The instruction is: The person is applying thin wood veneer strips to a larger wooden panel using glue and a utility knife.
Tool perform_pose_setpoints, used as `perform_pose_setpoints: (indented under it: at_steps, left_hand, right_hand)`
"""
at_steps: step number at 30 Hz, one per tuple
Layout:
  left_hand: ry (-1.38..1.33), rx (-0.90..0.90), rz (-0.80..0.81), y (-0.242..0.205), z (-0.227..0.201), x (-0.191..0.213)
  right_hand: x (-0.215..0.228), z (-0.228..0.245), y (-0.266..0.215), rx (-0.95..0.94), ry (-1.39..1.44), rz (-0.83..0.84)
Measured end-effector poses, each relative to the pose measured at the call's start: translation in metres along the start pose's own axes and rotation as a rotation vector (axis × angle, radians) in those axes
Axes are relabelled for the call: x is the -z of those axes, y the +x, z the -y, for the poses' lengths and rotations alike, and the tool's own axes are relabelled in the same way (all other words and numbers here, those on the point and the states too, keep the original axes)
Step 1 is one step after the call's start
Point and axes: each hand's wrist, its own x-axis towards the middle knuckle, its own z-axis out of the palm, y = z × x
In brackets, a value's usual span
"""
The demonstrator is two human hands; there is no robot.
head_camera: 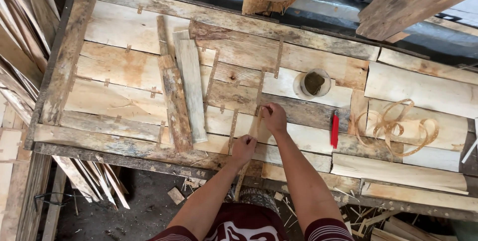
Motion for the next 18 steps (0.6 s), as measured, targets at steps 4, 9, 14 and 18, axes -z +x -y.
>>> perform_pose_setpoints:
  at_steps: [4, 9, 14, 18]
  left_hand:
    - [-0.044, -0.029, -0.043, 0.008, 0.021, -0.006]
    - [0.024, 0.099, 0.028, 0.003, 0.002, 0.005]
    - [-0.008, 0.109, 0.013, 0.007, 0.003, 0.004]
    - [-0.034, 0.058, -0.052, 0.016, 0.013, 0.0]
  right_hand:
    - [-0.007, 0.001, 0.0, 0.107, -0.1, -0.008]
    - [-0.017, 0.007, 0.001, 0.031, -0.217, -0.024]
    - [-0.023, 0.003, 0.003, -0.024, -0.221, -0.028]
    - [-0.025, 0.004, 0.006, -0.016, -0.22, -0.061]
